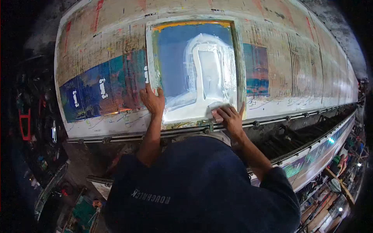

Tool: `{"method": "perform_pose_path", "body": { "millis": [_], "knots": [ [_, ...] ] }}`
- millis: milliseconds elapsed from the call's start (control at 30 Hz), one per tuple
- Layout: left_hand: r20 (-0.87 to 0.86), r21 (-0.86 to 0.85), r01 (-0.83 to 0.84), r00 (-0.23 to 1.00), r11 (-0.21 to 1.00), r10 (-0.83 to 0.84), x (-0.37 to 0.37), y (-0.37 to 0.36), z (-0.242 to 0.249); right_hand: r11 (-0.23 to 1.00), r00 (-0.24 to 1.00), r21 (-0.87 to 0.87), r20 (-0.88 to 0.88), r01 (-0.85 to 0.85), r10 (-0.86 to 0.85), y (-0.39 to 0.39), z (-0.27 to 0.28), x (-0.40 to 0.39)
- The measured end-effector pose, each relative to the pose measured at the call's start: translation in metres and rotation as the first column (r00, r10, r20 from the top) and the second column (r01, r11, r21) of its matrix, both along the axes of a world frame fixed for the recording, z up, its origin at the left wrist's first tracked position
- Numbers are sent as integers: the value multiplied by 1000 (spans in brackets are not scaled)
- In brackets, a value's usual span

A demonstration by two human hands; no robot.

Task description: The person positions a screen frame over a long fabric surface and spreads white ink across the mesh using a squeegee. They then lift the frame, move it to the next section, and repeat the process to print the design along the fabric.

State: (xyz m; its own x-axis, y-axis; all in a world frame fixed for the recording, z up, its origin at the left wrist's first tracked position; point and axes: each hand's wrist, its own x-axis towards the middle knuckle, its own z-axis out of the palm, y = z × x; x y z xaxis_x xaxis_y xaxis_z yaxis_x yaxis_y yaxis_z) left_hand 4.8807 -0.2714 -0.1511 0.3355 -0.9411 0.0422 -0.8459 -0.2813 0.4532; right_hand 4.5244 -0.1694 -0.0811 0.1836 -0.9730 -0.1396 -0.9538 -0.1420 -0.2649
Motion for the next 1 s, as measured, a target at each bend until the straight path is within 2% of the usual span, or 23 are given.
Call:
{"method": "perform_pose_path", "body": {
  "millis": [33, 100, 133, 167, 200, 233, 300, 367, 400, 433, 467, 500, 567, 633, 700, 733, 767, 800, 833, 900, 933, 967, 1000],
  "knots": [
    [5, -29, 4, 1000, 1000, -4, -1, -1, -1, 982, 982, -84, 66, -170, 176, -13, -9, -1],
    [-10, -8, -16, 1000, 1000, 16, -5, -2, -1, 955, 971, -185, -91, -234, 220, -81, -33, -2],
    [-18, 12, -17, 1000, 1000, 17, -2, -2, -1, 973, 977, -89, -12, -211, 211, -127, -28, 3],
    [-15, 9, -13, 1000, 1000, 13, 2, -2, -2, 951, 971, -204, 9, -230, 237, -174, -22, 13],
    [-18, 7, -2, 1000, 1000, 3, 2, -1, -6, 946, 943, -243, 202, -215, 266, -226, -29, 19],
    [-23, 7, 3, 1000, 1000, -3, 1, -2, -8, 938, 947, -267, 169, -223, 273, -260, -17, 25],
    [-25, 14, -1, 1000, 1000, 1, -1, -1, -6, 969, 979, -212, 128, -126, 156, -279, -25, 32],
    [-48, -2, 5, 999, 1000, -5, 0, -3, -8, 992, 996, -120, 83, -23, 33, -231, -22, 42],
    [-52, -7, -1, 999, 1000, 1, -1, -7, -6, 988, 995, -154, 96, 10, 5, -196, -29, 43],
    [-51, 19, -21, 998, 1000, 22, -3, -8, -2, 994, 994, -107, 104, 34, -23, -162, -27, 43],
    [-48, 44, -37, 998, 998, 39, -4, -7, 1, 977, 995, -210, 96, 26, -6, -128, -26, 43],
    [-51, 42, -36, 998, 998, 38, -6, -8, 0, 980, 995, -196, 99, 34, -15, -95, -15, 44],
    [35, 20, -48, 998, 999, 47, -5, -7, -1, 996, 992, -42, 107, 76, -71, -49, -12, 40],
    [1, 0, -19, 1000, 1000, 19, 3, -7, -5, 999, 989, 43, 146, 10, -16, -46, -2, 27],
    [-97, 108, -38, 994, 993, 49, 8, -11, -10, 991, 991, 127, 132, -52, 35, -62, 10, 0],
    [-92, 94, -35, 995, 995, 44, 8, -13, -2, 982, 949, 132, 266, 137, -168, -69, 18, -9],
    [-320, 46, -16, 947, 999, 30, 8, -14, 8, 952, 854, 142, 421, 271, -306, -75, 27, -21],
    [-529, -7, -11, 848, 1000, 6, 6, -16, 16, 861, 565, 303, 657, 409, -500, -67, 0, -43],
    [-522, -20, -24, 853, 1000, 10, 1, -18, 17, 743, 181, 498, 763, 447, -621, -58, -28, -69],
    [-431, -89, -86, 901, 992, 39, -22, -21, 13, 502, -83, 705, 616, 501, -783, -57, -25, -103],
    [-516, -153, -62, 856, 986, -27, -44, -27, 12, 503, -57, 642, 647, 579, -761, -57, -37, -125],
    [-364, -205, -45, 931, 978, -33, -69, -31, -10, 480, -23, 639, 614, 601, -789, -65, -30, -150],
    [-273, -188, -96, 961, 977, 42, -110, -36, 6, 690, 120, 518, 750, 505, -651, -63, -25, -187]
  ]
}}
